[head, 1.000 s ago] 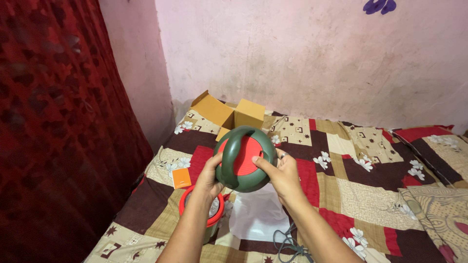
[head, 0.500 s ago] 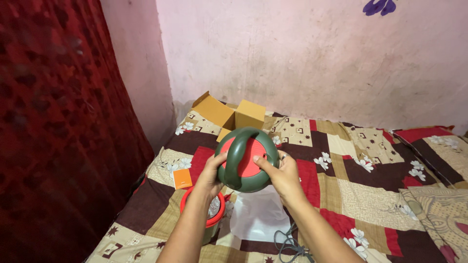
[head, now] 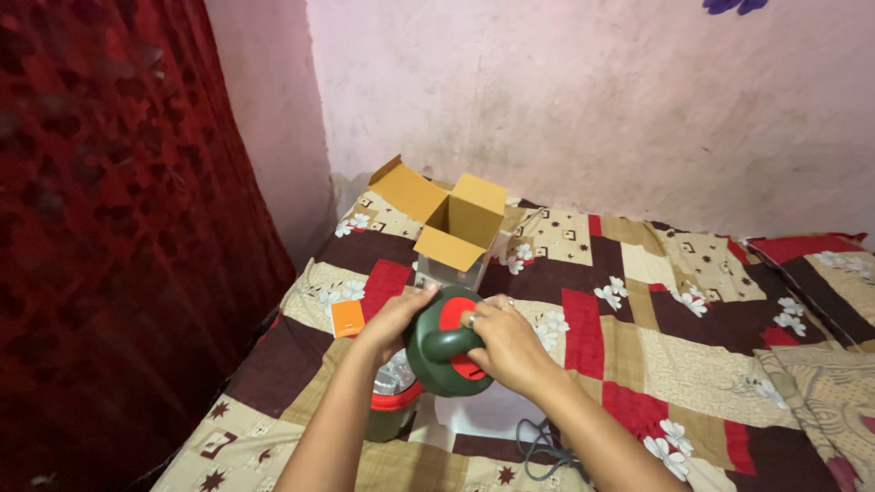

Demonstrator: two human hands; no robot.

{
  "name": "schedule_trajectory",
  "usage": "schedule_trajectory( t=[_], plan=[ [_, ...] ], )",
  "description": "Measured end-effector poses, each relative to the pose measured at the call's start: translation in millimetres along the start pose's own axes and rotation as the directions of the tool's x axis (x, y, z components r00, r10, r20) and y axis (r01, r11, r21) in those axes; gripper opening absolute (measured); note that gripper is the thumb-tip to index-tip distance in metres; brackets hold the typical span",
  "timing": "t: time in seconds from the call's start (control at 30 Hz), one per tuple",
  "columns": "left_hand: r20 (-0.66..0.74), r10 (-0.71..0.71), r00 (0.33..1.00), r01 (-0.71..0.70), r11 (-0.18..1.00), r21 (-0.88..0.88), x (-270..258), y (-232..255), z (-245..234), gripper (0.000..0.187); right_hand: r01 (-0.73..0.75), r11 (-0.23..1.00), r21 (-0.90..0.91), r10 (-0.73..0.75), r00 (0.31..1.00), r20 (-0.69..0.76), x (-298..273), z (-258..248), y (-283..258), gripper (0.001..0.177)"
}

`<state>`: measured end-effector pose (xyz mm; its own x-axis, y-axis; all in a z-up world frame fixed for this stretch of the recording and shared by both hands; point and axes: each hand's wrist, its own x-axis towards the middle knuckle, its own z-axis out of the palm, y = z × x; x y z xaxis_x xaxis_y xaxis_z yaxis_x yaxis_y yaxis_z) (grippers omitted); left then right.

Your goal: The person unboxes a green electric kettle, removes the lid, unwraps and untangles the power cord, places a red silicone seal into the lid, screws the lid onto the kettle body, and plugs the cord into the kettle. The device is not powered on in the clip.

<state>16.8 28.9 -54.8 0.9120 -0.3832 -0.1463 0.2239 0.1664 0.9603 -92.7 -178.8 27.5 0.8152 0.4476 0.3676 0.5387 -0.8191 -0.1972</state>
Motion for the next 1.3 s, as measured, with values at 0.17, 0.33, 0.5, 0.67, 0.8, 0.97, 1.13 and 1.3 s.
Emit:
schedule_trajectory(
  t=[0.17, 0.33, 0.5, 0.67, 0.8, 0.97, 1.13, 1.3],
  plan=[
    [-0.294, 0.188, 0.937, 0.023, 0.807, 0.59, 7.8, -50.4, -36.9, 0.075, -0.38, 0.925, -0.002, 0.357, 0.867, 0.349, -18.0, 73.9, 40.0, 0.04],
    [-0.358, -0.06, 0.932, 0.363, 0.139, 0.922, -25.3, -92.5, -71.9, 0.144, -0.46, 0.888, 0.012, 0.39, 0.768, 0.508, -52.2, 171.7, 71.9, 0.047],
    [-0.326, -0.074, 0.942, 0.334, 0.264, 0.905, -47.6, -111.1, -87.0, 0.146, -0.496, 0.843, 0.206, 0.377, 0.819, 0.432, -57.7, 233.5, 85.5, 0.034],
    [-0.32, -0.026, 0.947, 0.305, 0.383, 0.872, -48.9, -99.5, -95.0, 0.126, -0.356, 0.825, 0.439, 0.303, 0.934, 0.187, 6.3, 238.6, 50.7, 0.024],
    [-0.355, 0.014, 0.935, 0.326, 0.365, 0.872, -53.3, -87.7, -89.9, 0.112, 0.003, 0.952, 0.306, -0.016, 0.999, 0.042, 38.0, 231.4, 14.0, 0.033],
    [-0.327, 0.113, 0.938, 0.257, 0.406, 0.877, -68.4, -90.7, -78.7, 0.114, -0.017, 0.999, 0.03, 0.01, 0.971, 0.239, 38.5, 252.4, -4.8, 0.054],
    [-0.356, 0.016, 0.934, 0.327, 0.361, 0.873, -70.6, -98.6, -76.1, 0.12, -0.064, 0.994, -0.088, 0.088, 0.949, 0.302, 41.8, 266.0, 4.3, 0.043],
    [-0.284, 0.08, 0.956, 0.243, 0.328, 0.913, -73.4, -106.8, -78.6, 0.124, -0.004, 1.0, -0.007, 0.006, 0.924, 0.383, 45.0, 243.1, 2.4, 0.041]
  ],
)
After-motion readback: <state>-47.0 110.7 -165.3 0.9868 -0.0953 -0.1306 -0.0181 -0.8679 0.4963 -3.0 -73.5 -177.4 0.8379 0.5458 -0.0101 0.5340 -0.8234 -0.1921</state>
